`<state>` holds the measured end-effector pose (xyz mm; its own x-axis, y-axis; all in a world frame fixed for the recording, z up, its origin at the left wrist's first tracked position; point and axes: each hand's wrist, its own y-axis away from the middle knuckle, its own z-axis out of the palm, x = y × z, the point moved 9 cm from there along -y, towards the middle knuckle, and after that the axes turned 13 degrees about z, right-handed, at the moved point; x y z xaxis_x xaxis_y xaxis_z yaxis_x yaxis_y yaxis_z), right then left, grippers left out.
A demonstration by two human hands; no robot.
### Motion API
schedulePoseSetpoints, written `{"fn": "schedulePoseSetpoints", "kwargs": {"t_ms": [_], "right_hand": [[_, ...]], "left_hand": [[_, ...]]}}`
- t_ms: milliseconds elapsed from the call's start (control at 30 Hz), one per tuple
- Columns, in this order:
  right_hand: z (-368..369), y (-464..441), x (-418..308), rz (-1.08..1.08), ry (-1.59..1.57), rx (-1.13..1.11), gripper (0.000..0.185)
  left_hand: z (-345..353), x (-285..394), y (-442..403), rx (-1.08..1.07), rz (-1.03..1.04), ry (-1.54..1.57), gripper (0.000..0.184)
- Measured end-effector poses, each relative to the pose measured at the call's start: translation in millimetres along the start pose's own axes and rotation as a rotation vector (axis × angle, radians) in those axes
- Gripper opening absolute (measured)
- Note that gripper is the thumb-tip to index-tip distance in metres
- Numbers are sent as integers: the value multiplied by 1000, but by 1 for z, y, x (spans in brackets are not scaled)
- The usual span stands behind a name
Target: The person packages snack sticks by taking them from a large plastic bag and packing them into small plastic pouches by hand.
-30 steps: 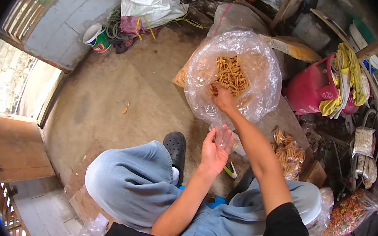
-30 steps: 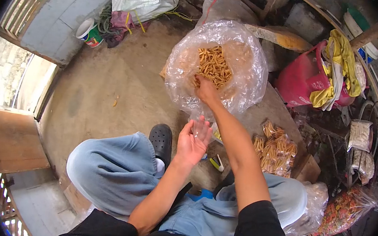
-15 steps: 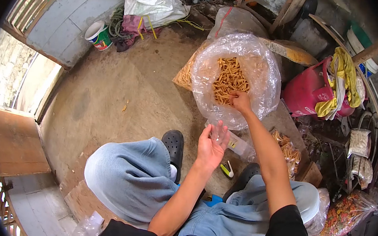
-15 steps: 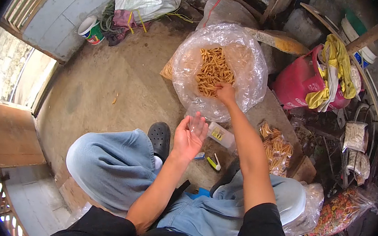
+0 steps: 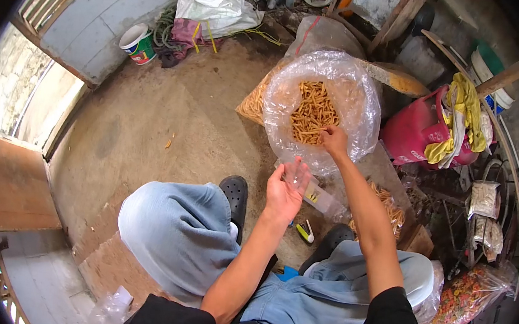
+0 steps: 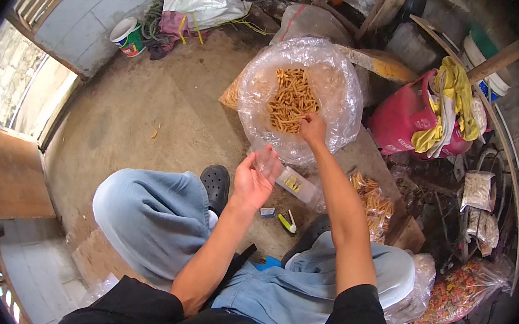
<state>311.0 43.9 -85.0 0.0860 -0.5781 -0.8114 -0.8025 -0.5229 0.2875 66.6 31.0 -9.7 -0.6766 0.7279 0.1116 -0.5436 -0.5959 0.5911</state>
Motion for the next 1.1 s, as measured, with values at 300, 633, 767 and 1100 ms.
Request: {"fn": "schedulePoseSetpoints", "kwargs": {"t_ms": [300,633,767,1100], "right_hand": [[-75,98,-100,61,-506,33,21],[-132,310,-159,-202,-227,422,18],[-135,345,-178,-413,-58,640,17],[-107,358,-168,-491,28,685,19]], "left_hand": [[41,21,7,-111,24,188,28],[66,24,37,-185,6,207,36],[71,16,51,-210,-9,158,34],[59,2,75,-153,31,4,28]]}}
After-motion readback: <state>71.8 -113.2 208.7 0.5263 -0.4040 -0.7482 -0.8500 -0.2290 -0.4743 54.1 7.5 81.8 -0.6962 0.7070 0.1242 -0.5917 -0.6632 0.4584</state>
